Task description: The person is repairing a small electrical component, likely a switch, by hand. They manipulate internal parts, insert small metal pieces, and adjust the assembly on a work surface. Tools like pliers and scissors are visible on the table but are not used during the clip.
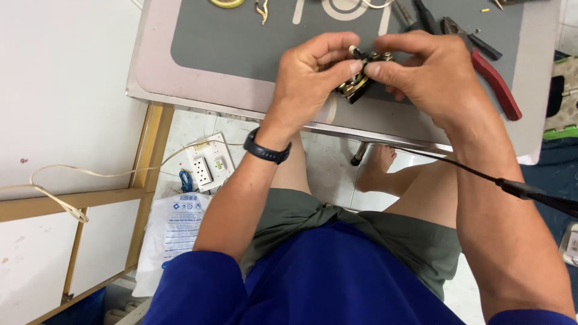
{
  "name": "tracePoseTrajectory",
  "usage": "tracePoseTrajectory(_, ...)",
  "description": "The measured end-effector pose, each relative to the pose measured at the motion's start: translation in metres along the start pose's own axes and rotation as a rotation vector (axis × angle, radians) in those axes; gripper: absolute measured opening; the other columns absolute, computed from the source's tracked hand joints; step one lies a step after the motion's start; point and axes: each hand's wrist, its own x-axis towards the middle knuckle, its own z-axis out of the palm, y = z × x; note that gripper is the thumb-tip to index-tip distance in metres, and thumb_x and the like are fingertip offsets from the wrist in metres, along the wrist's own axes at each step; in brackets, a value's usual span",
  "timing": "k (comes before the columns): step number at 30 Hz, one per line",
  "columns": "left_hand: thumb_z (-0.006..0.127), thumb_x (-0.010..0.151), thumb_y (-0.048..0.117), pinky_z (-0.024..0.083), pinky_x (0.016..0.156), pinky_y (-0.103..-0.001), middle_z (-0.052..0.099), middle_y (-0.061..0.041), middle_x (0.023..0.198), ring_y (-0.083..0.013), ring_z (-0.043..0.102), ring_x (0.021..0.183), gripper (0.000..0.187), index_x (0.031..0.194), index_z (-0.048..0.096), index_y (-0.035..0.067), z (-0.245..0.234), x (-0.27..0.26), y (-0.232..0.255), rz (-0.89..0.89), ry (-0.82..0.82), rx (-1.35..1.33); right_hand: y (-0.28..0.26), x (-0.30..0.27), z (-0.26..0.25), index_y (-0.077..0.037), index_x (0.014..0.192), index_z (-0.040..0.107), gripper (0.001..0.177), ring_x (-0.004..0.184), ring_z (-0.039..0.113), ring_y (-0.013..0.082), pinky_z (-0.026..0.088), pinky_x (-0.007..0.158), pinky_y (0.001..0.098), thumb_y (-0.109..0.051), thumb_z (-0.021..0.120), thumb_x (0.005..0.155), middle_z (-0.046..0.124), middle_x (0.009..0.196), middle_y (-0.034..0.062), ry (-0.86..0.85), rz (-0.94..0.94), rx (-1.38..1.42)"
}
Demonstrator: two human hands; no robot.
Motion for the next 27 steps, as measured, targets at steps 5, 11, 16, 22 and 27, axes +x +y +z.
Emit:
tracePoseTrajectory(5,0.072,0.087,0.01,0.06,0.095,-0.028,0.073,-0.01,0.109,-0.0164,0.068,0.108,0.031,0.117,0.064,0.008,-0.002,-0.008,0.04,0.025,-0.081,0.092,0.003,-0.008,-0.003,0.0,0.116,0.068,0.025,0.064,0.064,0.0153,0.056,0.062,0.023,-0.004,0.069,0.091,0.067,0.078,0.0132,-0.099,-0.066,0.196)
tracePoseTrajectory(11,0.069,0.091,0.011,0.059,0.1,-0.029,0.069,-0.01,0.12,-0.0193,0.064,0.121,0.039,0.127,0.057,0.01,0.0,-0.024,0.071,0.007,-0.2,0.159,0.016,-0.018,0.006,0.001,0.105,0.068,0.022,0.081,0.068,0.0194,0.061,0.065,0.0212,-0.007,0.071,0.085,0.071,0.105,0.0151,-0.063,-0.066,0.602)
tracePoseTrajectory(16,0.074,0.089,0.009,0.048,0.108,-0.033,0.061,-0.003,0.139,-0.0152,0.057,0.132,0.06,0.141,0.047,0.024,0.004,-0.038,0.08,-0.049,-0.265,0.311,0.029,-0.022,0.006,-0.005,0.097,0.072,0.018,0.059,0.066,0.0211,0.06,0.056,0.0237,-0.008,0.077,0.08,0.071,0.083,0.0148,-0.015,0.135,0.769)
tracePoseTrajectory(22,0.072,0.088,0.004,0.054,0.106,-0.028,0.065,-0.003,0.13,-0.0147,0.063,0.116,0.053,0.136,0.052,0.014,0.013,-0.045,0.084,-0.025,-0.203,0.268,0.026,-0.034,0.001,-0.001,0.102,0.07,0.022,0.066,0.067,0.0219,0.062,0.06,0.0233,-0.015,0.072,0.084,0.071,0.094,0.0181,-0.058,0.085,0.737)
tracePoseTrajectory(27,0.073,0.086,0.01,0.053,0.104,-0.03,0.066,-0.004,0.13,-0.0166,0.065,0.121,0.053,0.135,0.053,0.016,0.016,-0.047,0.088,-0.039,-0.193,0.325,0.022,-0.041,-0.005,0.001,0.09,0.069,0.023,0.079,0.068,0.0214,0.062,0.062,0.0249,-0.022,0.067,0.091,0.07,0.095,0.0169,-0.114,-0.003,0.68)
